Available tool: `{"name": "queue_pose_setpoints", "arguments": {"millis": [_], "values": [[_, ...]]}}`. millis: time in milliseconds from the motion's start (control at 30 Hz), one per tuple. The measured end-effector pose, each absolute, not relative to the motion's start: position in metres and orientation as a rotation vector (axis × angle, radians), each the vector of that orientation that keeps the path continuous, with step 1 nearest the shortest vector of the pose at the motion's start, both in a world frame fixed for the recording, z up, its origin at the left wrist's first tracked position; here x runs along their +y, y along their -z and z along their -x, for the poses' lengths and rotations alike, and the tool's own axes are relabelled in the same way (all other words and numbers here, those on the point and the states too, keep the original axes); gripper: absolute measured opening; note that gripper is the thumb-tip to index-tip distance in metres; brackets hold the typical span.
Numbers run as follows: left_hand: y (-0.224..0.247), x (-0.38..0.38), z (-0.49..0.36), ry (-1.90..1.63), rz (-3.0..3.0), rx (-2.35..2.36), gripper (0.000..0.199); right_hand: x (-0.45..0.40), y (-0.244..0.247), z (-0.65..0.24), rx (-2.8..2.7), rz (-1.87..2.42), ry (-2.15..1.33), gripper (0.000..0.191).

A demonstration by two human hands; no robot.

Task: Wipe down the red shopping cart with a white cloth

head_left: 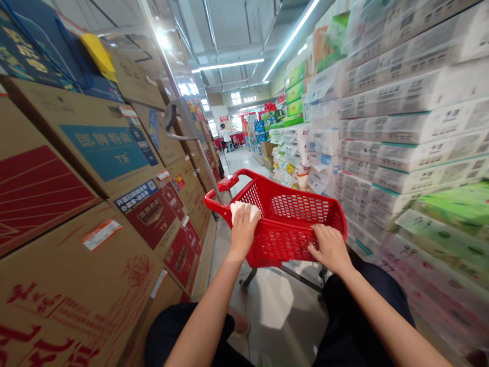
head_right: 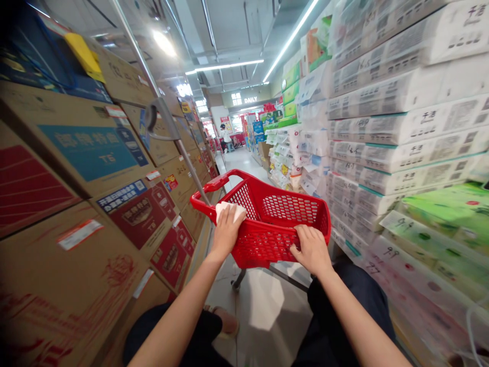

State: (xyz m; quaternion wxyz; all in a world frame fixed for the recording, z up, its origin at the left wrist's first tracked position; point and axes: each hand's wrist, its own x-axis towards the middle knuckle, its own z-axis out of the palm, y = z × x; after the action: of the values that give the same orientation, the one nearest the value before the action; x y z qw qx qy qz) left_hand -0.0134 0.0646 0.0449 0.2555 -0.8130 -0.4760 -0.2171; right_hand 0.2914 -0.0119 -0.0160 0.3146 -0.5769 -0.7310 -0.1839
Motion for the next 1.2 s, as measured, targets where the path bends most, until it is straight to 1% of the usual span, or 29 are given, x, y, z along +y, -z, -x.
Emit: {"name": "queue_pose_setpoints", "arguments": {"millis": [133,200,300,367,500,633,733,833,900,1000,1067,1200], "values": [[-0.045,0.063,0.008,0.587,2.178,-1.313,0.044,-0.009,0.014,-0.278,-1.896,1.577,0.523,0.040],[-0.037,0.055,-0.013,0.584,2.209,-1.269,0.044,-0.008,0.012,-0.261,-1.894,1.562,0.576,0.050],[-0.024,0.043,-0.046,0.590,2.280,-1.190,0.046,-0.007,0.009,-0.232,-1.990,1.434,0.596,0.072],[-0.020,0.039,-0.053,0.592,2.328,-1.122,0.046,-0.007,0.009,-0.222,-2.045,1.379,0.563,0.080],[-0.028,0.048,-0.021,0.564,2.401,-0.991,0.049,-0.007,0.011,-0.228,-2.140,1.336,0.518,0.080],[-0.048,0.070,0.042,0.607,2.309,-1.114,0.049,-0.007,0.011,-0.234,-2.145,1.352,0.503,0.084],[-0.057,0.081,0.067,0.687,2.196,-1.242,0.047,-0.007,0.010,-0.227,-2.135,1.369,0.500,0.087],[-0.054,0.078,0.059,0.789,2.131,-1.315,0.042,-0.006,0.010,-0.221,-2.137,1.372,0.492,0.089],[-0.049,0.071,0.044,0.801,2.183,-1.274,0.042,-0.006,0.010,-0.220,-2.140,1.368,0.485,0.090],[-0.046,0.063,0.034,0.734,2.357,-1.109,0.050,-0.007,0.009,-0.225,-2.148,1.357,0.473,0.090],[-0.053,0.065,0.042,0.720,2.413,-1.065,0.057,-0.008,0.008,-0.228,-2.160,1.348,0.459,0.090],[-0.070,0.076,0.066,0.821,2.312,-1.196,0.061,-0.009,0.007,-0.229,-2.171,1.345,0.432,0.087]]}}
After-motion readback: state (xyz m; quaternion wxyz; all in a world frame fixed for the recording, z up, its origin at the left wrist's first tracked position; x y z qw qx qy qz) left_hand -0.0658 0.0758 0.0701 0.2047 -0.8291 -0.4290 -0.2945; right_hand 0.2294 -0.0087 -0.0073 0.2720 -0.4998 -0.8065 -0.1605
